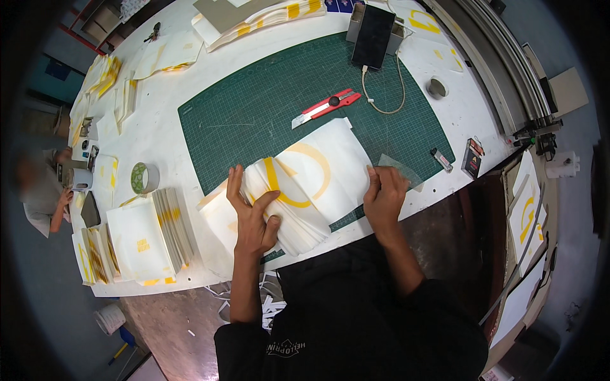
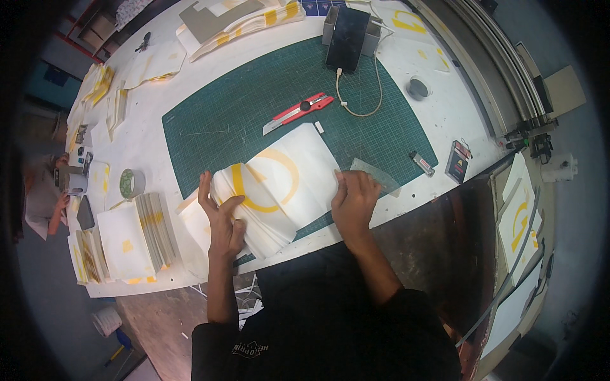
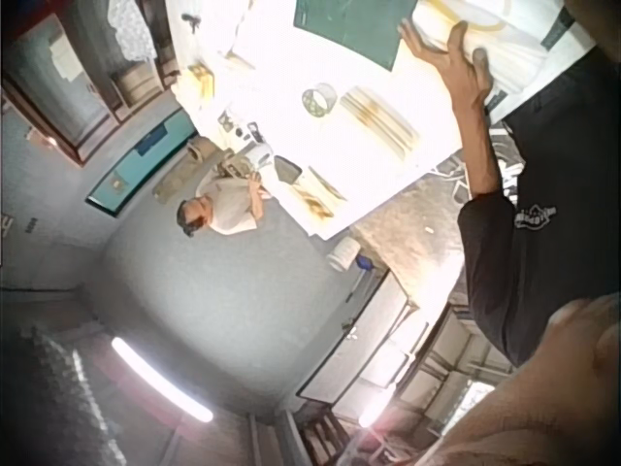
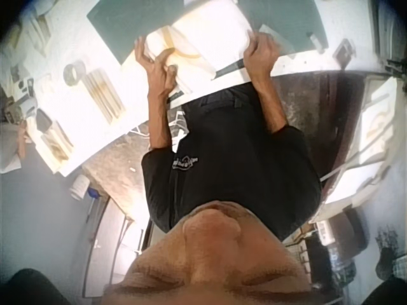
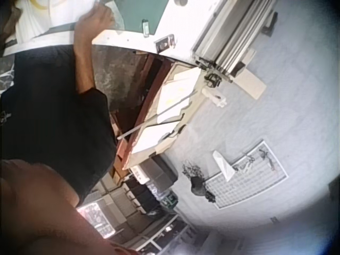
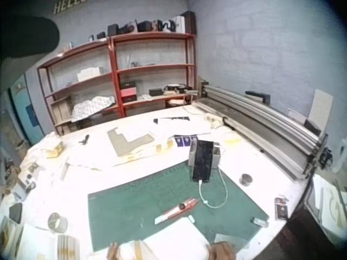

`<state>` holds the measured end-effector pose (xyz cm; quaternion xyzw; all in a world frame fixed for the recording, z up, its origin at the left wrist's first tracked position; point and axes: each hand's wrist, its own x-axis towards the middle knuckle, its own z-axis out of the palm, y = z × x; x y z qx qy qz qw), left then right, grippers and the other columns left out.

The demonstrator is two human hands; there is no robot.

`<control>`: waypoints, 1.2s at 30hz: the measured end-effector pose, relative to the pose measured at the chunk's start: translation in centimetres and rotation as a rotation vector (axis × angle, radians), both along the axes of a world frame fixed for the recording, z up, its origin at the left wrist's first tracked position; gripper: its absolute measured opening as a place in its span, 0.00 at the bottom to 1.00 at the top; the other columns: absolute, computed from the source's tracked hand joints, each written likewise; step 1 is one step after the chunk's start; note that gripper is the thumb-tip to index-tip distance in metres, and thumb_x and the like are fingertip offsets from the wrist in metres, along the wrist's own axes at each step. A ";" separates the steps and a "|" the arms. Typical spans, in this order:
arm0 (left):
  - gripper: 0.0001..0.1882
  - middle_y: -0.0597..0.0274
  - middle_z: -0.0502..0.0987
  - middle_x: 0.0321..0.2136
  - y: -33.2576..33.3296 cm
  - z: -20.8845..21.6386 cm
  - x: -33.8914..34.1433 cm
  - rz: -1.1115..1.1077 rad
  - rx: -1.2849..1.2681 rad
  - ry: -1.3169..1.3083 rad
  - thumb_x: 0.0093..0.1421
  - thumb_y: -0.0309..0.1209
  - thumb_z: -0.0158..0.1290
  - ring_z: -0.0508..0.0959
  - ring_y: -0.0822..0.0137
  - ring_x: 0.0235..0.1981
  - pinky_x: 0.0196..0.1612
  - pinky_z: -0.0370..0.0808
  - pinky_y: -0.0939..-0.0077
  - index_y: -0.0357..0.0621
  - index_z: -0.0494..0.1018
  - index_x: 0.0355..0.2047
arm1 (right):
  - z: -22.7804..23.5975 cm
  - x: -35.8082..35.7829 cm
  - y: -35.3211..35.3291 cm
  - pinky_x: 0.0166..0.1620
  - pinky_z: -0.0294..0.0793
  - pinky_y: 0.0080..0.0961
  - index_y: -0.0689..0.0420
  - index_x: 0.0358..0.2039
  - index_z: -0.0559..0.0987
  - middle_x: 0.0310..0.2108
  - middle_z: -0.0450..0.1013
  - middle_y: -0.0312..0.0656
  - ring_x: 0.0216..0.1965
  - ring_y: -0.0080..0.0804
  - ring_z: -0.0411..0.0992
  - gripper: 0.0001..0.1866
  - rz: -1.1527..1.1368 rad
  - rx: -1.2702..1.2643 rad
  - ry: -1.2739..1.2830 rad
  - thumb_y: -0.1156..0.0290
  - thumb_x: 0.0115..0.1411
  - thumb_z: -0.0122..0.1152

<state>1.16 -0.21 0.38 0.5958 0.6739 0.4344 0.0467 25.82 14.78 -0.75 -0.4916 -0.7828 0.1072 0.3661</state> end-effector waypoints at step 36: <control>0.24 0.26 0.48 0.72 0.0 0.1 0.0 0.008 -0.019 -0.011 0.71 0.53 0.46 0.46 0.26 0.73 0.72 0.45 0.30 0.51 0.79 0.51 | 1.5 -2.4 -3.2 0.65 0.37 0.77 0.56 0.32 0.82 0.71 0.58 0.59 0.73 0.66 0.48 0.09 0.099 -0.058 -0.179 0.64 0.59 0.70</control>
